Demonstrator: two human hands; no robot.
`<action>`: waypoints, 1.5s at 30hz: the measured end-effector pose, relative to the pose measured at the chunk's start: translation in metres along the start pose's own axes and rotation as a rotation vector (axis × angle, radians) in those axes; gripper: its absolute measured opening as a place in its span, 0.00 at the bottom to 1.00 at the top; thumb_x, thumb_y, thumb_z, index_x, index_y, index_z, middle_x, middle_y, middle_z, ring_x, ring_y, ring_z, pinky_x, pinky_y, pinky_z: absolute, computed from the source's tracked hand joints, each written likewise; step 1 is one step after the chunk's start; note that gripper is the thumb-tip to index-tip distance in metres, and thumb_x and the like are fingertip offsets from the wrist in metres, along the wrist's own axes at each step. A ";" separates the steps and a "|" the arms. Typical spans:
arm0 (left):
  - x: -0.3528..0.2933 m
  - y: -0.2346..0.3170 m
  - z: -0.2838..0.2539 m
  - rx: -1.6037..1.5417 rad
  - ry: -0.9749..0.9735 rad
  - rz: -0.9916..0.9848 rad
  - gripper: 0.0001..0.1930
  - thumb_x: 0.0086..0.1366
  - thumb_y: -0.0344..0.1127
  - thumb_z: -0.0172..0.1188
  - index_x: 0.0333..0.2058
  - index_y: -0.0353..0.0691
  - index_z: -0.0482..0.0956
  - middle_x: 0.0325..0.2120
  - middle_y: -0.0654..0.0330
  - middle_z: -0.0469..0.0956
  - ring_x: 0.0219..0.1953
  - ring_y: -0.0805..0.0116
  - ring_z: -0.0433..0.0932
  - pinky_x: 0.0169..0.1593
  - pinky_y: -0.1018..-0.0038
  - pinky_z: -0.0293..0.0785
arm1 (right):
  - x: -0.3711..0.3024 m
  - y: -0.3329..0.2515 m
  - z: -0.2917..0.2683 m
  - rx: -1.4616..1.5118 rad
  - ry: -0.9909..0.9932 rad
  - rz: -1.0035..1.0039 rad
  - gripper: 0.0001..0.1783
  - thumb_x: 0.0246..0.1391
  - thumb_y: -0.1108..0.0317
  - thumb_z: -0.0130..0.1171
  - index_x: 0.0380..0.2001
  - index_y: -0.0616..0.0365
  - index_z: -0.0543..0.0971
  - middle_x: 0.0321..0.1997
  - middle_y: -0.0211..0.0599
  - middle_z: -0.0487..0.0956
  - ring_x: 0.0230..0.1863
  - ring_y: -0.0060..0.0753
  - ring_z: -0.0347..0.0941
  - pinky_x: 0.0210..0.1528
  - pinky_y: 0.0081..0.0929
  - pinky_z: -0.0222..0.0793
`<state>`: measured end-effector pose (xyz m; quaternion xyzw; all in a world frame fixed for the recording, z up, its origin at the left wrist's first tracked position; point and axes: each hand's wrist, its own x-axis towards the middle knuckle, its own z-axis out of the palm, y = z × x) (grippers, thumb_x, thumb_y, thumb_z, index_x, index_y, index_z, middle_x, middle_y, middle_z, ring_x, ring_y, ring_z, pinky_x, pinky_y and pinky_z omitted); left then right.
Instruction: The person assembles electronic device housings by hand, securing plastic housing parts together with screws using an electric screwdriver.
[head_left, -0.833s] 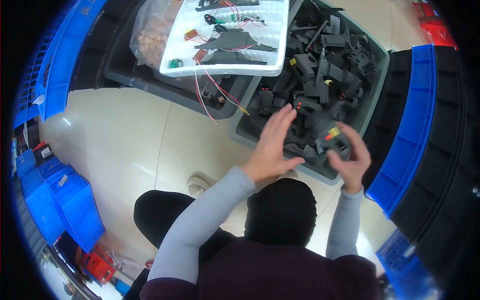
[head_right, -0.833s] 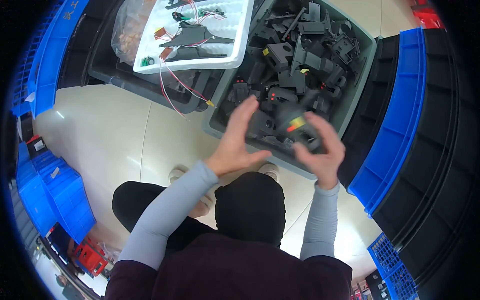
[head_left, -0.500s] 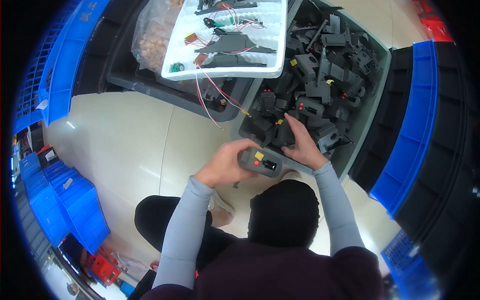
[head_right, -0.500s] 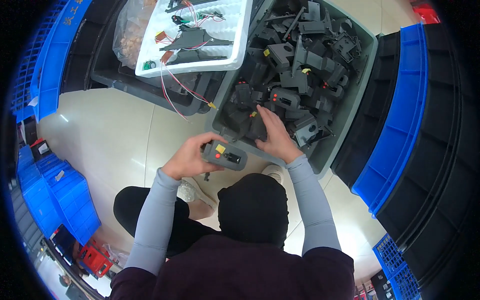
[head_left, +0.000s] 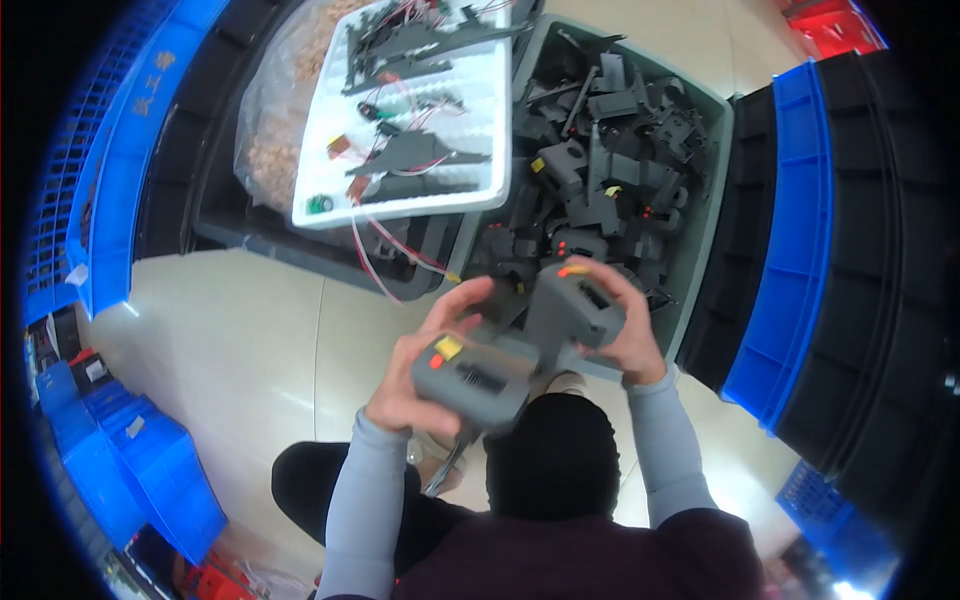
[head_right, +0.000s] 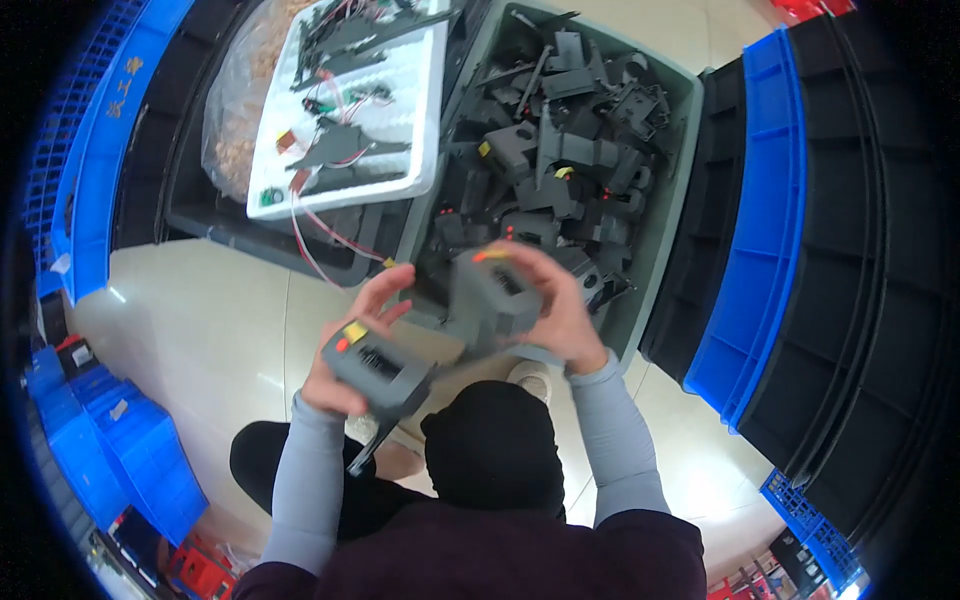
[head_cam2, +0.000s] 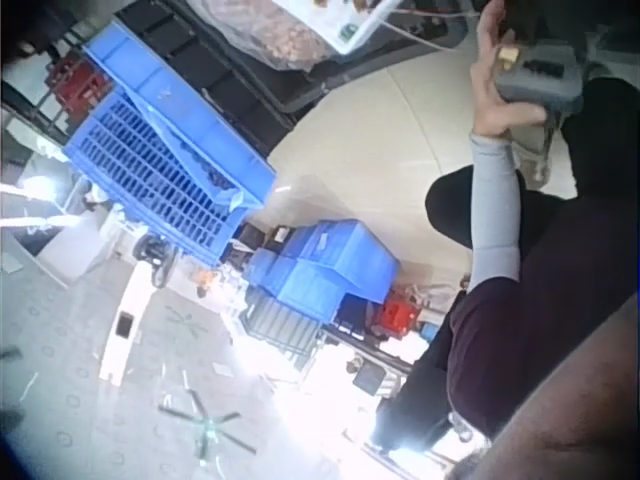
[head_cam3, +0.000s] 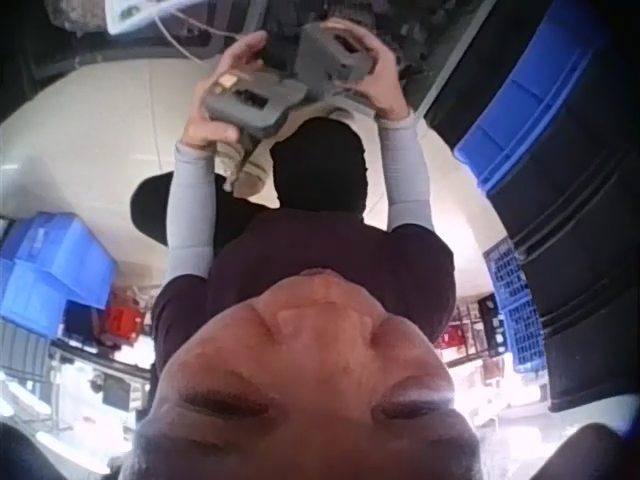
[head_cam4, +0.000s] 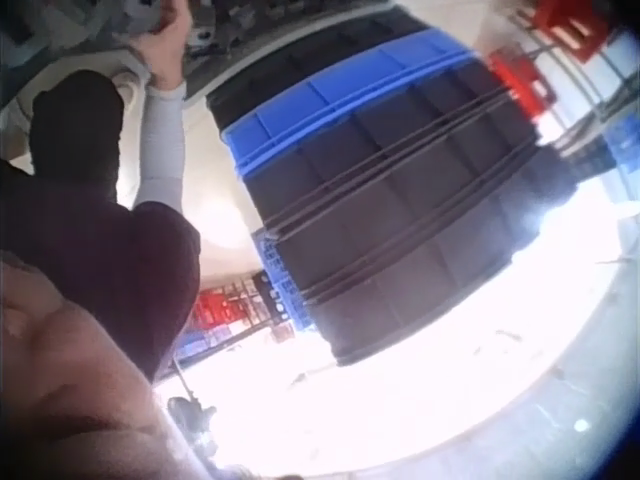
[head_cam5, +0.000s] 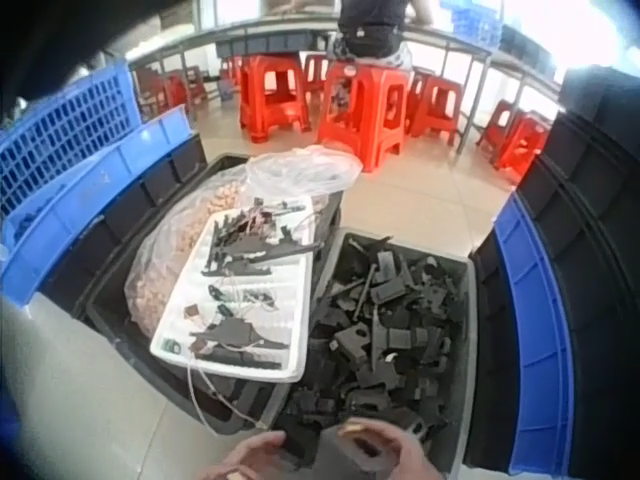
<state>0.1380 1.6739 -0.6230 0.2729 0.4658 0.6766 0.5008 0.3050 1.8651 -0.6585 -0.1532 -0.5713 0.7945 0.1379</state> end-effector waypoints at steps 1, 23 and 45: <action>0.001 0.002 0.003 0.003 -0.016 0.009 0.29 0.30 0.48 0.73 0.32 0.36 0.77 0.56 0.43 0.58 0.59 0.54 0.57 0.59 0.63 0.52 | 0.005 -0.012 0.012 0.066 -0.059 0.044 0.43 0.31 0.72 0.69 0.55 0.65 0.63 0.56 0.41 0.67 0.57 0.32 0.62 0.60 0.29 0.55; -0.029 0.052 -0.002 -0.979 0.461 -0.093 0.38 0.61 0.49 0.49 0.64 0.51 0.39 0.56 0.37 0.55 0.48 0.43 0.69 0.44 0.50 0.70 | 0.097 0.037 -0.072 -1.227 0.613 -0.522 0.30 0.29 0.78 0.63 0.44 0.60 0.73 0.42 0.39 0.75 0.43 0.40 0.68 0.46 0.32 0.66; -0.042 0.036 0.002 -1.027 0.008 -0.200 0.39 0.58 0.60 0.42 0.60 0.38 0.51 0.47 0.37 0.66 0.46 0.48 0.72 0.48 0.59 0.71 | 0.068 -0.064 0.080 -0.241 -0.074 -0.213 0.17 0.46 0.63 0.61 0.37 0.64 0.77 0.26 0.37 0.79 0.24 0.22 0.74 0.26 0.17 0.68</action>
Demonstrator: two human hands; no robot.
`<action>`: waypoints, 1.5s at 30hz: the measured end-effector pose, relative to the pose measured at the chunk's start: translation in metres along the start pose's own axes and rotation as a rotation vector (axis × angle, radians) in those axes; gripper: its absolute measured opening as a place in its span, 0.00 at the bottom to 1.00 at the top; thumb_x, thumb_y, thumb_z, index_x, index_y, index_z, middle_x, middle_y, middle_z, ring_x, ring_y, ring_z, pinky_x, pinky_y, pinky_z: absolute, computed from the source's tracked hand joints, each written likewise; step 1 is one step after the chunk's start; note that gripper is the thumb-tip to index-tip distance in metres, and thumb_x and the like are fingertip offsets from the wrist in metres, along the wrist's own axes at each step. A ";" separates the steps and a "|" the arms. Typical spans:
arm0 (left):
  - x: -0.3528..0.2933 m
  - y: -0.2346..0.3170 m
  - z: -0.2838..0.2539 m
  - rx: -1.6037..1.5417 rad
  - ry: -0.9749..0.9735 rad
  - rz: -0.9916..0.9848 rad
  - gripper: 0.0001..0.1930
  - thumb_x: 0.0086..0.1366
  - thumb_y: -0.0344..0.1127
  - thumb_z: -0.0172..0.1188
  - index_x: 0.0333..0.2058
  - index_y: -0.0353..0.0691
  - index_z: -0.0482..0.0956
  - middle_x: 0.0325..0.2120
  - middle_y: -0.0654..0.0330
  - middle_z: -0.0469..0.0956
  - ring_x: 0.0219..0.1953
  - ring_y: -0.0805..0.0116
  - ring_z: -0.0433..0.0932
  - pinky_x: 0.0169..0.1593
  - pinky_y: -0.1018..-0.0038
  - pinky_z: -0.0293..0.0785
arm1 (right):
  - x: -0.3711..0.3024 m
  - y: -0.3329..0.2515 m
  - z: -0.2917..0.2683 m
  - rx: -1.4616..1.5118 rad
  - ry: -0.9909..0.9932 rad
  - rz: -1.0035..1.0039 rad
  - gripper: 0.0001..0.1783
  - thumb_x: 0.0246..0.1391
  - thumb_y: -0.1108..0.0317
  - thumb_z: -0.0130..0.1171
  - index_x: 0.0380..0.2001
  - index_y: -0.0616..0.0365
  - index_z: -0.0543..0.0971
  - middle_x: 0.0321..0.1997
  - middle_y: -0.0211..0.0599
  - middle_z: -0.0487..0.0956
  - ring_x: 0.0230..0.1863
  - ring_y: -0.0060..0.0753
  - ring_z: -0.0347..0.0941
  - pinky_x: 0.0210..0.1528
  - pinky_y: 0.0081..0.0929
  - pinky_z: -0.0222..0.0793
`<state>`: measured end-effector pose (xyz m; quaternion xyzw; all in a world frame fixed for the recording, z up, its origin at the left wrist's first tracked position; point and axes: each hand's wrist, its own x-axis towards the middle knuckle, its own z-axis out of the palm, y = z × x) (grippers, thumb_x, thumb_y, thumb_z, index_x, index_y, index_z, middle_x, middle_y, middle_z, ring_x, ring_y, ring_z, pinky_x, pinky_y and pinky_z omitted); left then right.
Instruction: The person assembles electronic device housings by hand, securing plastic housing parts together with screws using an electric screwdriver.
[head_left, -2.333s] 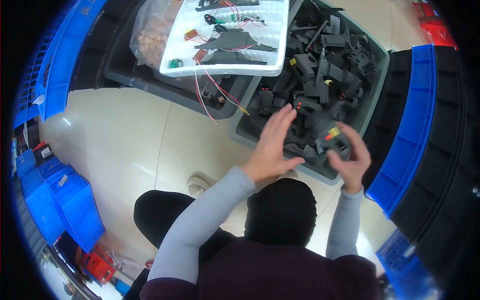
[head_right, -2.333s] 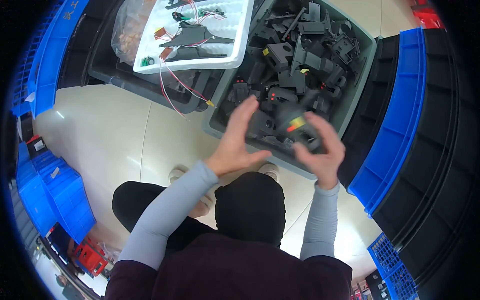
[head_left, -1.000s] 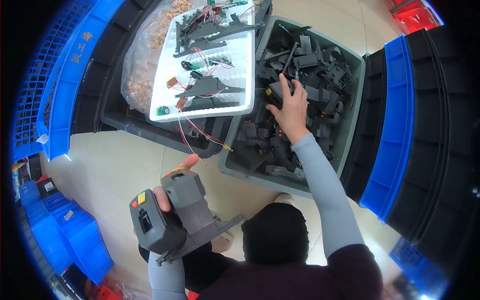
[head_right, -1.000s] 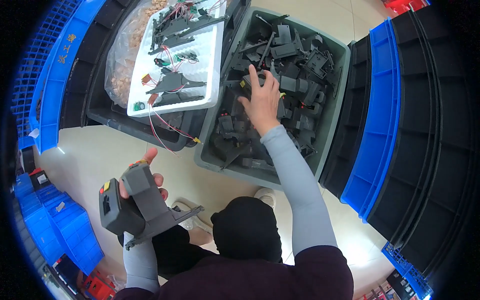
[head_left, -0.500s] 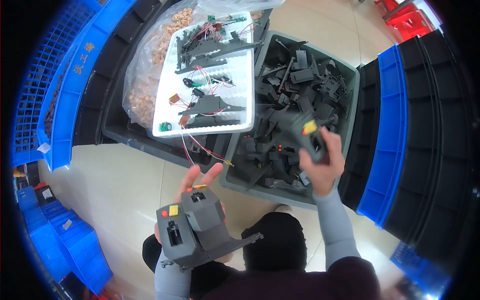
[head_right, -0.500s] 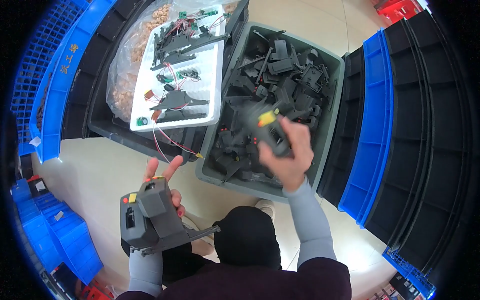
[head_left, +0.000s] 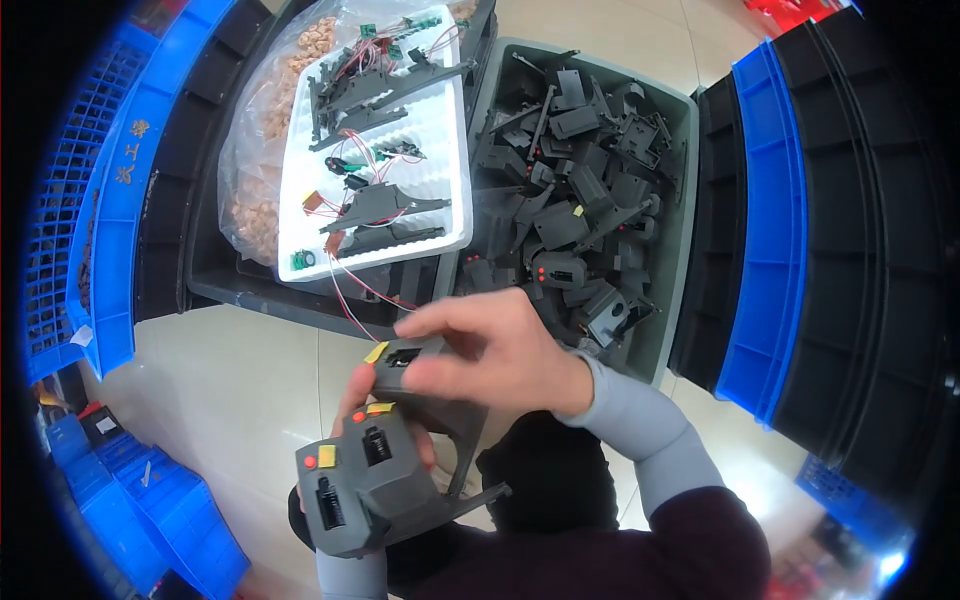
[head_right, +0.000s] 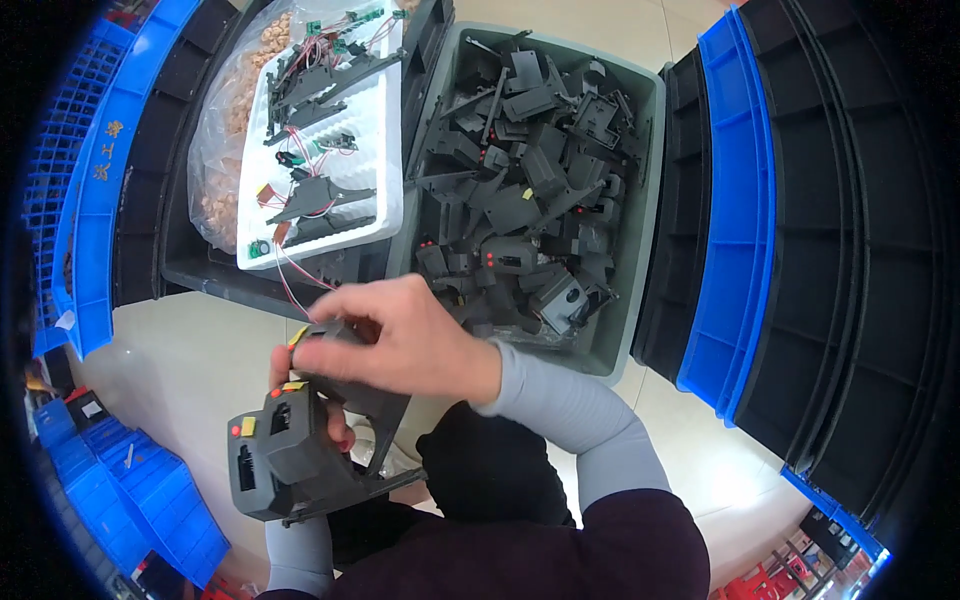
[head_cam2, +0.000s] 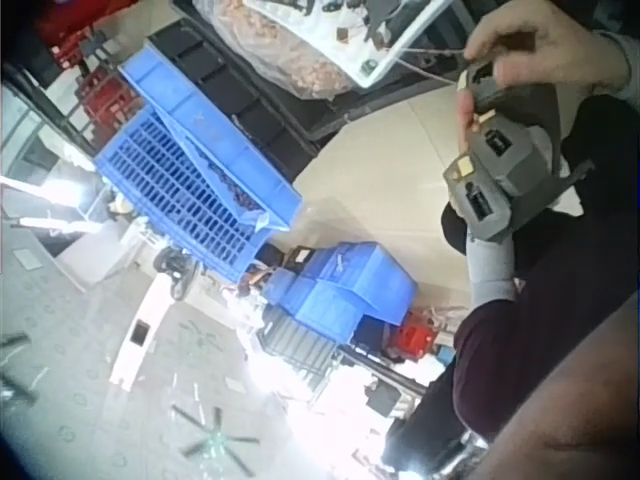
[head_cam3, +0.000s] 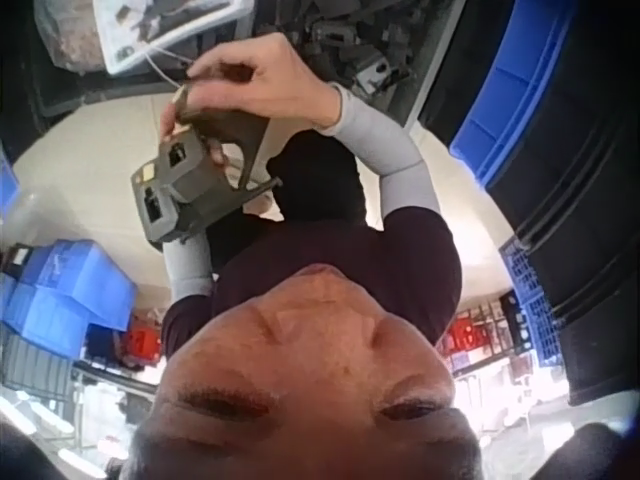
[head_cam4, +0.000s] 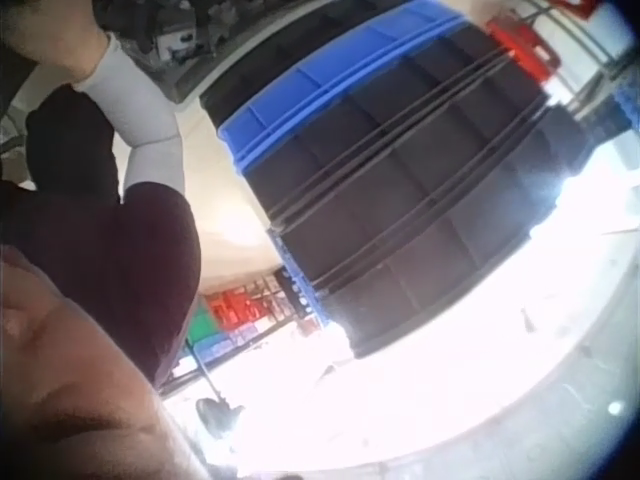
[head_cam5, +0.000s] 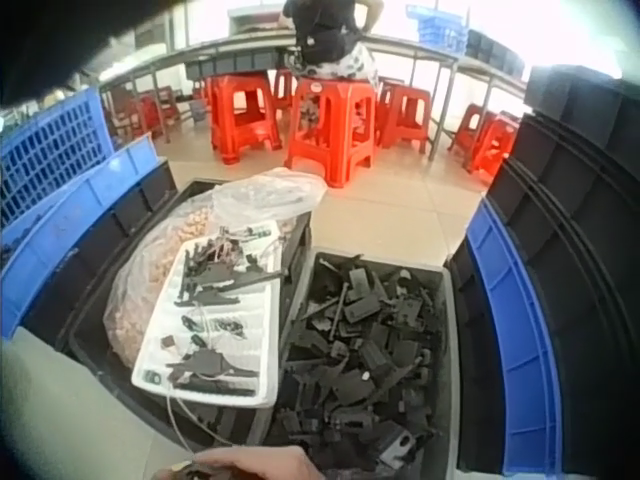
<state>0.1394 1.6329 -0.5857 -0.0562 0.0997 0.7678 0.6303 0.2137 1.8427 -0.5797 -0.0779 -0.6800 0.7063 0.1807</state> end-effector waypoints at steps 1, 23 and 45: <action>-0.002 0.004 -0.005 -0.274 -0.046 -0.174 0.38 0.62 0.62 0.33 0.60 0.37 0.52 0.46 0.34 0.66 0.45 0.45 0.73 0.47 0.57 0.72 | 0.004 0.003 -0.004 0.185 -0.101 0.137 0.16 0.52 0.62 0.56 0.39 0.64 0.76 0.26 0.37 0.79 0.23 0.21 0.73 0.25 0.17 0.67; -0.036 0.106 0.019 0.107 -0.324 0.076 0.27 0.63 0.33 0.46 0.61 0.51 0.54 0.42 0.54 0.65 0.41 0.69 0.64 0.41 0.73 0.62 | -0.084 0.113 -0.194 -1.251 0.136 0.727 0.28 0.30 0.66 0.68 0.42 0.52 0.74 0.39 0.36 0.78 0.43 0.37 0.73 0.53 0.39 0.57; -0.032 0.093 0.014 -0.010 -0.284 0.137 0.25 0.66 0.55 0.36 0.61 0.68 0.47 0.46 0.46 0.62 0.52 0.44 0.61 0.50 0.37 0.60 | -0.068 0.203 -0.046 -1.162 -0.119 0.309 0.12 0.44 0.71 0.56 0.36 0.56 0.74 0.27 0.43 0.78 0.29 0.47 0.74 0.30 0.39 0.70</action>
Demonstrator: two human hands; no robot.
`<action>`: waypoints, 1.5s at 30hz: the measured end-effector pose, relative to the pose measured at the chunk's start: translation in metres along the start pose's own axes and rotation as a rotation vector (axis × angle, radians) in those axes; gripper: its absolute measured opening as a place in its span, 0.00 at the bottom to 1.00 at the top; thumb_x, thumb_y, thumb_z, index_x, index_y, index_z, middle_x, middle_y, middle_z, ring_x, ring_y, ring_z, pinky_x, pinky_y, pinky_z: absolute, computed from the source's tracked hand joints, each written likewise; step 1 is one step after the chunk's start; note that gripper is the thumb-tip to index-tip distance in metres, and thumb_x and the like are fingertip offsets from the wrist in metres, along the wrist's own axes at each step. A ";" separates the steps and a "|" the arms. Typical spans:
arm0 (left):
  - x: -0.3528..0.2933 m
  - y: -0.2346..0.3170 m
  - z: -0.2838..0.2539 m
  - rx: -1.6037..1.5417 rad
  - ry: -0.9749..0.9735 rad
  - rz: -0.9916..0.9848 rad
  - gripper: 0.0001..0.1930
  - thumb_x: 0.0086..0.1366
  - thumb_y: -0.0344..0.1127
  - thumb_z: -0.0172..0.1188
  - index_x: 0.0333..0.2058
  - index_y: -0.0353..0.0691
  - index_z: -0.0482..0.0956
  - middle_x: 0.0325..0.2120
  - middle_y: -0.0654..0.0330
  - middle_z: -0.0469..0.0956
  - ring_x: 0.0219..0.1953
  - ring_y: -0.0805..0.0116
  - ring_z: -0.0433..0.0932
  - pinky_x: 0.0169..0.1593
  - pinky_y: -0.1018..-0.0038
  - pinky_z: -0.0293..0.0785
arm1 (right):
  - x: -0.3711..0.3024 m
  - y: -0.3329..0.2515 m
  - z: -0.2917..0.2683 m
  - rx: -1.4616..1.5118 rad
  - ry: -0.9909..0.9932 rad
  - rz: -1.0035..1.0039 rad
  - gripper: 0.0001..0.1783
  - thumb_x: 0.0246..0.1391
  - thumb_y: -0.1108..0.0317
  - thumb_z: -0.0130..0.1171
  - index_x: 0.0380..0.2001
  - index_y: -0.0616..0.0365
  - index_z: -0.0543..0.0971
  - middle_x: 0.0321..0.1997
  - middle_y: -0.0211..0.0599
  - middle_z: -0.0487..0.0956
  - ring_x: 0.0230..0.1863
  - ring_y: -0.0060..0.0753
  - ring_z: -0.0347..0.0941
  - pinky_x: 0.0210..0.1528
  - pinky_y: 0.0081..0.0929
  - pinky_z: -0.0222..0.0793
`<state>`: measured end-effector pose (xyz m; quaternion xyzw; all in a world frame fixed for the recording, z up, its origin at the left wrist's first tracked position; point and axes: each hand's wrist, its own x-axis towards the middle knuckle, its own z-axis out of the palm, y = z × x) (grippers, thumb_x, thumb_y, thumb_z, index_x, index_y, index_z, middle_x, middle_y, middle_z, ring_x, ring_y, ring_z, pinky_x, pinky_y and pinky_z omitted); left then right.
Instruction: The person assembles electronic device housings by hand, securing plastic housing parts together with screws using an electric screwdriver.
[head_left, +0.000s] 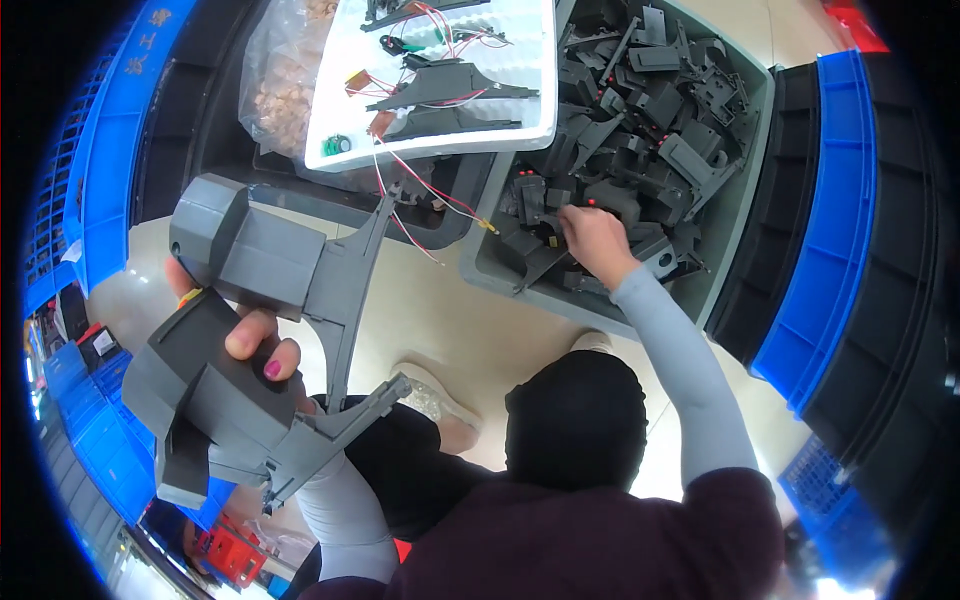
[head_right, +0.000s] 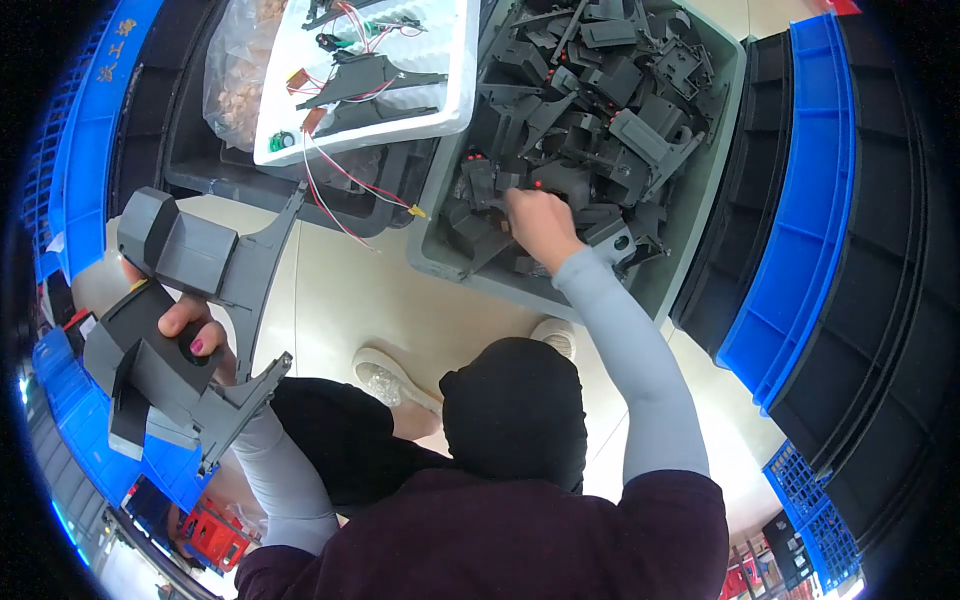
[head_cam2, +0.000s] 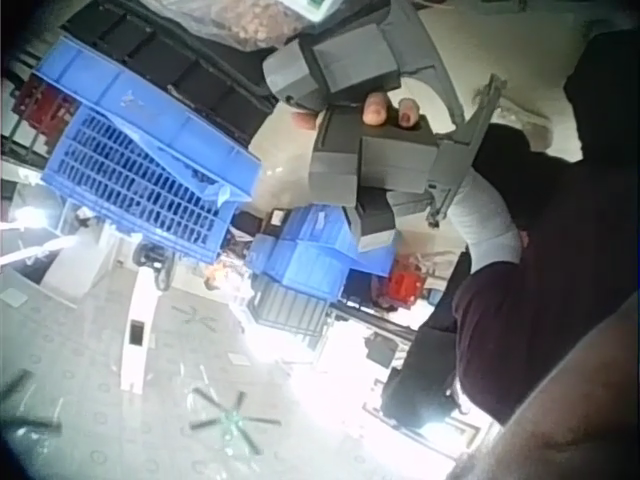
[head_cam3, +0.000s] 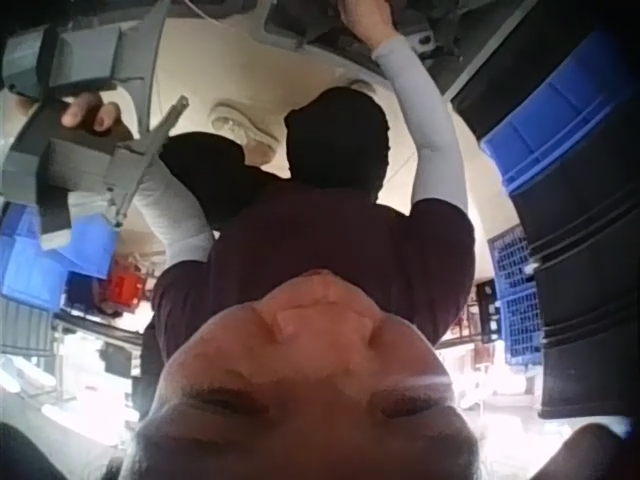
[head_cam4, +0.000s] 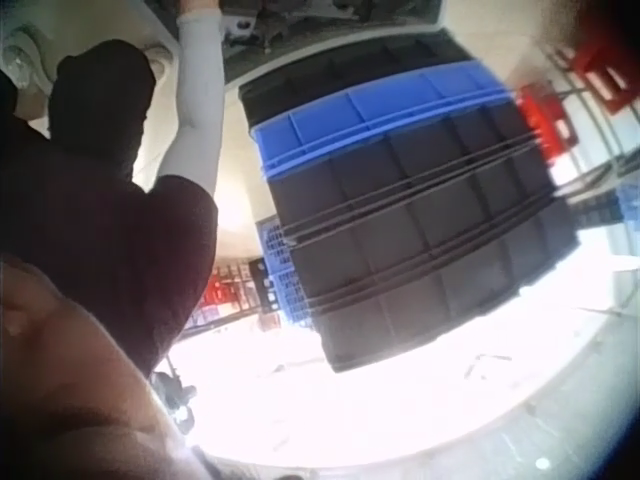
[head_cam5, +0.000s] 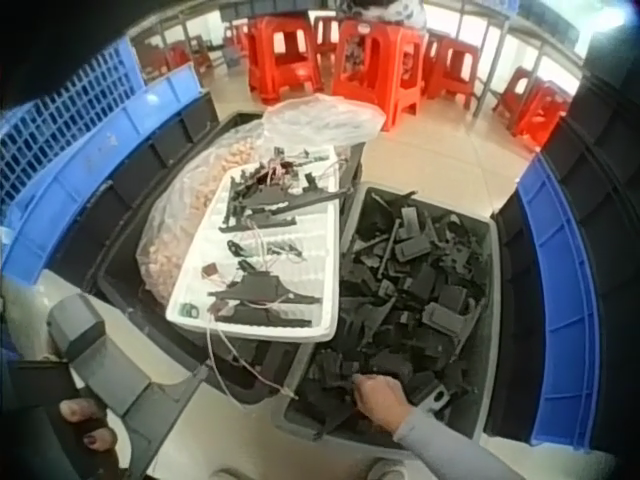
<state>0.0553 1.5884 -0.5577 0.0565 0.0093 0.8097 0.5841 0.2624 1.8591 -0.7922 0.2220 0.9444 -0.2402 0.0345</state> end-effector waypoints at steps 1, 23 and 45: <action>-0.003 0.000 0.001 0.001 0.000 0.006 0.25 0.66 0.55 0.36 0.61 0.68 0.47 0.46 0.46 0.62 0.52 0.44 0.61 0.50 0.37 0.60 | -0.012 0.001 -0.005 -0.001 -0.002 -0.006 0.12 0.44 0.71 0.56 0.36 0.56 0.74 0.27 0.43 0.78 0.29 0.47 0.74 0.30 0.39 0.70; -0.009 0.011 0.003 0.117 -0.066 -0.149 0.27 0.66 0.51 0.41 0.61 0.73 0.44 0.50 0.47 0.58 0.54 0.44 0.58 0.52 0.41 0.59 | -0.043 0.018 0.011 -0.288 0.440 0.286 0.24 0.34 0.73 0.58 0.42 0.59 0.70 0.33 0.36 0.77 0.37 0.40 0.72 0.44 0.34 0.62; 0.006 0.000 0.006 0.095 0.015 -0.019 0.27 0.66 0.55 0.39 0.62 0.71 0.42 0.48 0.47 0.60 0.52 0.44 0.61 0.50 0.41 0.63 | -0.038 0.054 -0.071 1.505 0.483 0.437 0.07 0.54 0.74 0.50 0.36 0.63 0.73 0.33 0.30 0.76 0.31 0.19 0.72 0.32 0.20 0.69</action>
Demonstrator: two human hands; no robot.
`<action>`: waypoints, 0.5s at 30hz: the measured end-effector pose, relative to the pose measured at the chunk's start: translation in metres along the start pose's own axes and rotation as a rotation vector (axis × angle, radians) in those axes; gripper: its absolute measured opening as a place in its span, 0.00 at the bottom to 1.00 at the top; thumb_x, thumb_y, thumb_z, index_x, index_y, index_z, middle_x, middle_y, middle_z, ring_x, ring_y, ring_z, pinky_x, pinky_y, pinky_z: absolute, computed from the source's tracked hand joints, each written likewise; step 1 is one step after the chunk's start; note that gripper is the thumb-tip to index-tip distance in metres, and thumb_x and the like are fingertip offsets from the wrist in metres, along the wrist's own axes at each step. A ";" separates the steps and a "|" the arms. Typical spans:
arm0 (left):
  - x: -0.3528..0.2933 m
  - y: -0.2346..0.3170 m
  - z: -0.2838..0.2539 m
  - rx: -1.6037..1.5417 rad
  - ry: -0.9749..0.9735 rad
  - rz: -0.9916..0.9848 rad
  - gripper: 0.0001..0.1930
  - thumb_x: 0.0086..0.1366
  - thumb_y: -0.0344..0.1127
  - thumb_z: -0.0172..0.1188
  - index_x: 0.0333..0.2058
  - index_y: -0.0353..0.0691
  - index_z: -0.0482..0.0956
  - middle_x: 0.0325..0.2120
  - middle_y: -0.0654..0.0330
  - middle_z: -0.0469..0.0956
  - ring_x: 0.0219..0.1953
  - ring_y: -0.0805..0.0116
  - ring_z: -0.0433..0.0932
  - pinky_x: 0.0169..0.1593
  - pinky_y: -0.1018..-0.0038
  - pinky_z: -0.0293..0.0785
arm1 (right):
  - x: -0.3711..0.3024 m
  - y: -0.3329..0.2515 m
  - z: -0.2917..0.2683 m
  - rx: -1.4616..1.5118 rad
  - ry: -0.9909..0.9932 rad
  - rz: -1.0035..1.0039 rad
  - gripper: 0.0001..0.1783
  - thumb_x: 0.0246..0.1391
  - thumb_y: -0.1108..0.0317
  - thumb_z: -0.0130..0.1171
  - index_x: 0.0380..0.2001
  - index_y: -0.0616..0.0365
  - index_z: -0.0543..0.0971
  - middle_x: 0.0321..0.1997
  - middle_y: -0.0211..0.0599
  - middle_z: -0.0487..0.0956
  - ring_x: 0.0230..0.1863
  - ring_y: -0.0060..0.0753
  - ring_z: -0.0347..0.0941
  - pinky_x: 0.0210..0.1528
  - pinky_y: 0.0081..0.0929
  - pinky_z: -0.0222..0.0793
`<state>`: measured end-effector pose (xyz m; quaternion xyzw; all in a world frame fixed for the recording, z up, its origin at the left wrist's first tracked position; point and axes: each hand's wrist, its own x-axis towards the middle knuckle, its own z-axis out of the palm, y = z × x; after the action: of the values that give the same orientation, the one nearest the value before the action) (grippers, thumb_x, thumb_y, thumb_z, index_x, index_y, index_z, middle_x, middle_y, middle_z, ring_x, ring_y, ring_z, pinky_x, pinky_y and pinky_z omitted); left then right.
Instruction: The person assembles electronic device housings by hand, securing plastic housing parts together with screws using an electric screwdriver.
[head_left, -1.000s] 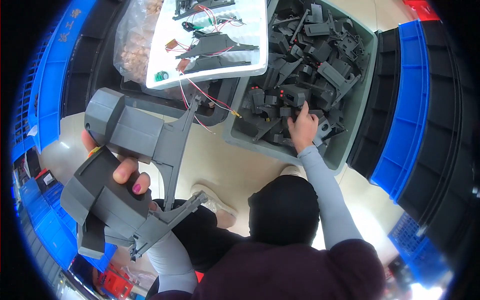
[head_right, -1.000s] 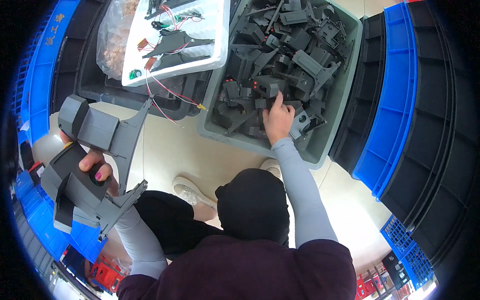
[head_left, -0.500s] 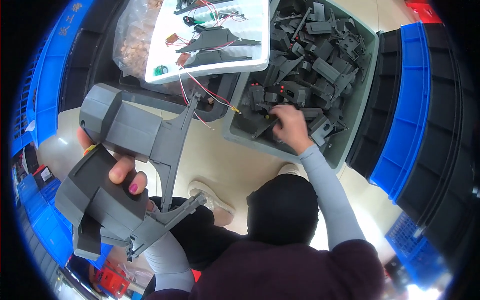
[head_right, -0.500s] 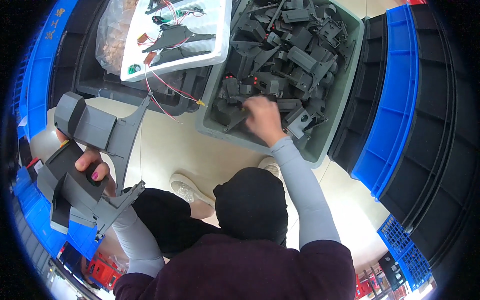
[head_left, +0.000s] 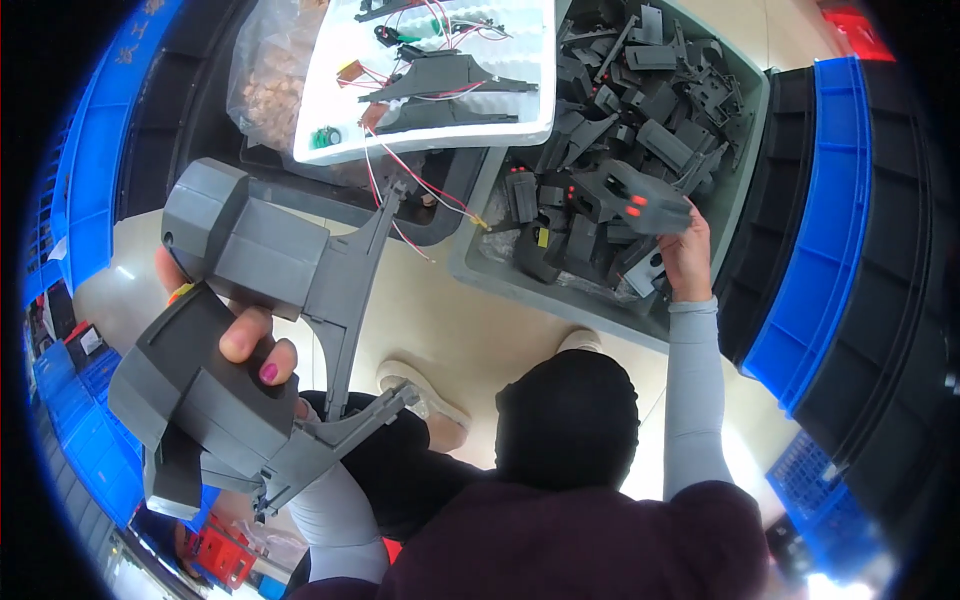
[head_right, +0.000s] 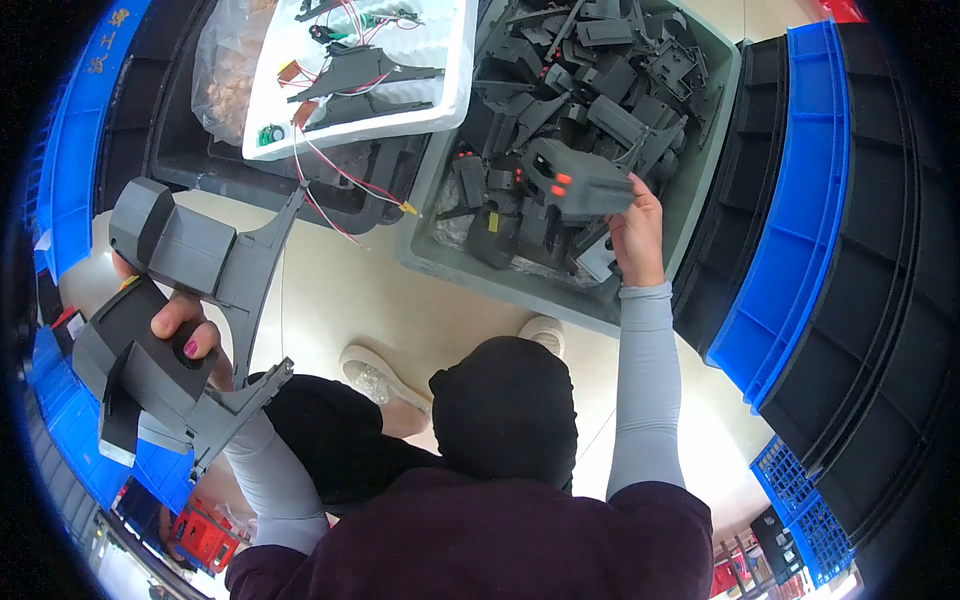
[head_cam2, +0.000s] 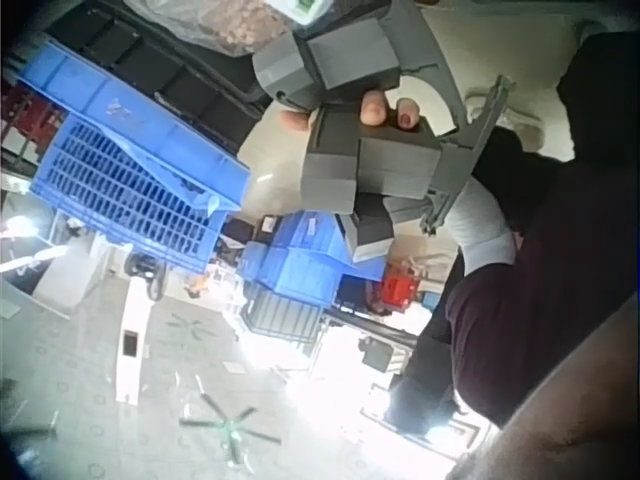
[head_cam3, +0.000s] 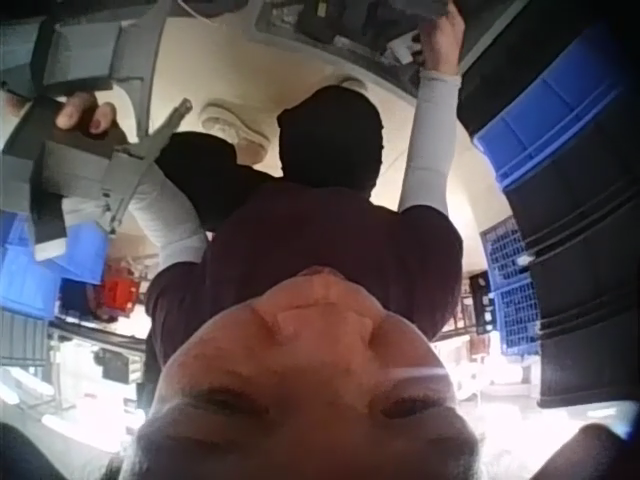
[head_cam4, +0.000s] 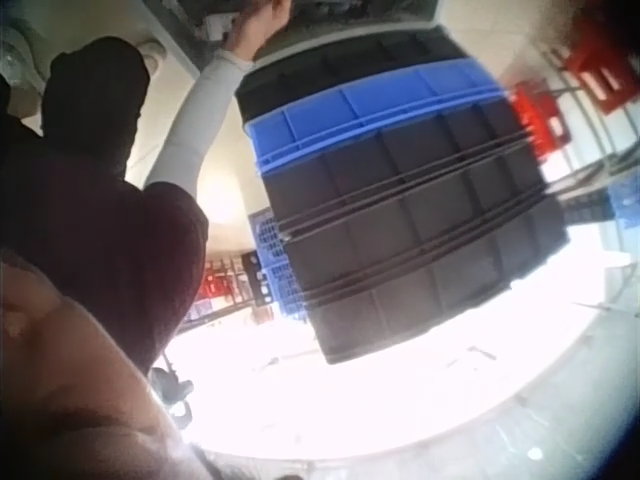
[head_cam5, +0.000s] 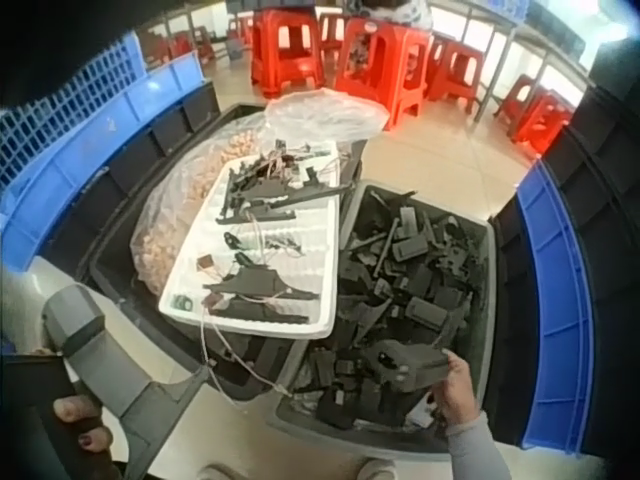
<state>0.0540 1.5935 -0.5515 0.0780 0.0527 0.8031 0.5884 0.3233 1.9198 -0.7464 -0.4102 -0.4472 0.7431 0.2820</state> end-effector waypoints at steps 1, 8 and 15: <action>0.001 0.000 -0.003 0.000 -0.004 0.000 0.27 0.66 0.55 0.39 0.62 0.71 0.42 0.48 0.47 0.60 0.52 0.44 0.61 0.50 0.41 0.63 | -0.001 -0.004 0.001 0.092 -0.025 0.027 0.08 0.53 0.74 0.49 0.37 0.63 0.73 0.34 0.32 0.76 0.31 0.22 0.72 0.32 0.22 0.69; 0.002 0.005 -0.008 -0.025 -0.063 -0.041 0.27 0.66 0.52 0.40 0.61 0.73 0.42 0.49 0.47 0.59 0.52 0.42 0.59 0.51 0.43 0.63 | -0.011 0.006 -0.007 0.450 -0.128 0.118 0.13 0.52 0.71 0.48 0.42 0.61 0.70 0.36 0.39 0.75 0.32 0.31 0.72 0.33 0.27 0.68; -0.009 0.017 -0.012 0.065 -0.078 -0.104 0.25 0.67 0.51 0.36 0.62 0.71 0.43 0.52 0.47 0.57 0.53 0.45 0.60 0.53 0.43 0.60 | -0.015 0.010 -0.013 0.519 -0.188 0.160 0.14 0.53 0.70 0.49 0.44 0.60 0.70 0.39 0.38 0.75 0.35 0.30 0.72 0.36 0.26 0.68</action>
<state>0.0386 1.5799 -0.5610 0.1253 0.0598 0.7658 0.6280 0.3417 1.9096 -0.7531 -0.2878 -0.2325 0.8873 0.2754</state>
